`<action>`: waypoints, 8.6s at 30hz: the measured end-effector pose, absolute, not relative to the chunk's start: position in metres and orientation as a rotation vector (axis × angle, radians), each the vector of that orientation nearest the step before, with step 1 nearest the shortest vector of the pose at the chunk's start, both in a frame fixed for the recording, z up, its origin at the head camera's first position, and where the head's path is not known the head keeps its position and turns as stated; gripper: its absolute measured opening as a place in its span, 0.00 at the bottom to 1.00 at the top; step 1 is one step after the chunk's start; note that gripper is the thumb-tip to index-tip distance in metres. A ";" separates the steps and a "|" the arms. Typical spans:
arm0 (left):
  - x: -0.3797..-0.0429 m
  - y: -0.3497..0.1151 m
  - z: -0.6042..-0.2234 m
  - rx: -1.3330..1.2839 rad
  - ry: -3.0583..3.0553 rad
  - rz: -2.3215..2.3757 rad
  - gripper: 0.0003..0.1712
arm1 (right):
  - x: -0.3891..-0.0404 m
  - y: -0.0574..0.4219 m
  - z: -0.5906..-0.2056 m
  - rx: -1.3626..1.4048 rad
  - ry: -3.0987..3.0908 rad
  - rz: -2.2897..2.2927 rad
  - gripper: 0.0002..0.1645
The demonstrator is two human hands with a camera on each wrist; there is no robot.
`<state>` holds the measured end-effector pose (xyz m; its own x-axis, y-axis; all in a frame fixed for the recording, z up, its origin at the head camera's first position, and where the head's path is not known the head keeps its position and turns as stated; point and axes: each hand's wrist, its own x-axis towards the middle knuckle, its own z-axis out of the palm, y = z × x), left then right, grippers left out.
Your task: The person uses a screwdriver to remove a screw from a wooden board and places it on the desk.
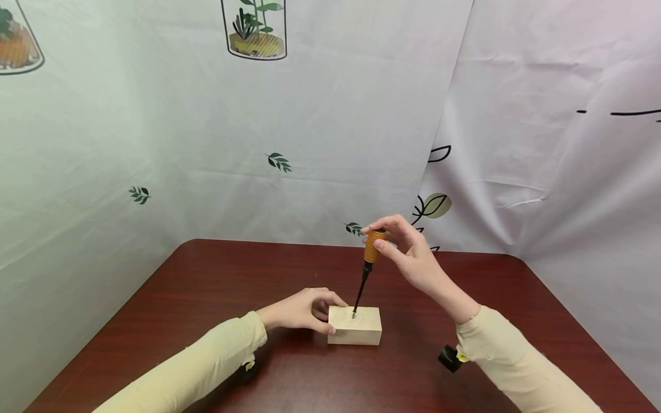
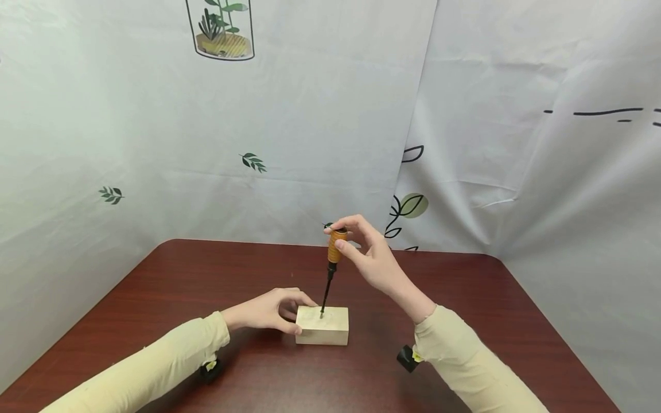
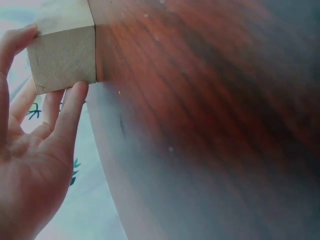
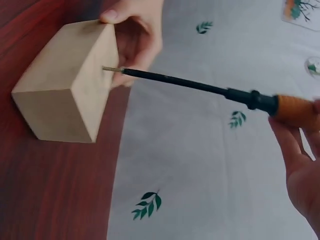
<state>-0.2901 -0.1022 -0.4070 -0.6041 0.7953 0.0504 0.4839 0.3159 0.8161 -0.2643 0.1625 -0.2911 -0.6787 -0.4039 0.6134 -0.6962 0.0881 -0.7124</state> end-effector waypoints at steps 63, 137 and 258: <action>-0.274 -0.106 -0.402 1.037 2.495 1.180 0.25 | -0.259 0.160 -0.299 0.937 -2.099 1.629 0.22; -0.277 -0.109 -0.399 1.092 2.480 1.186 0.25 | -0.260 0.157 -0.309 0.874 -2.051 1.739 0.32; -0.278 -0.110 -0.402 1.086 2.471 1.206 0.25 | -0.262 0.163 -0.302 0.890 -2.006 1.740 0.28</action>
<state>-0.2782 -0.1097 -0.4015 -0.7153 0.6841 0.1429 0.5334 0.4023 0.7440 -0.2616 0.1633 -0.3020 -0.7465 -0.2342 0.6229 -0.6497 0.0540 -0.7583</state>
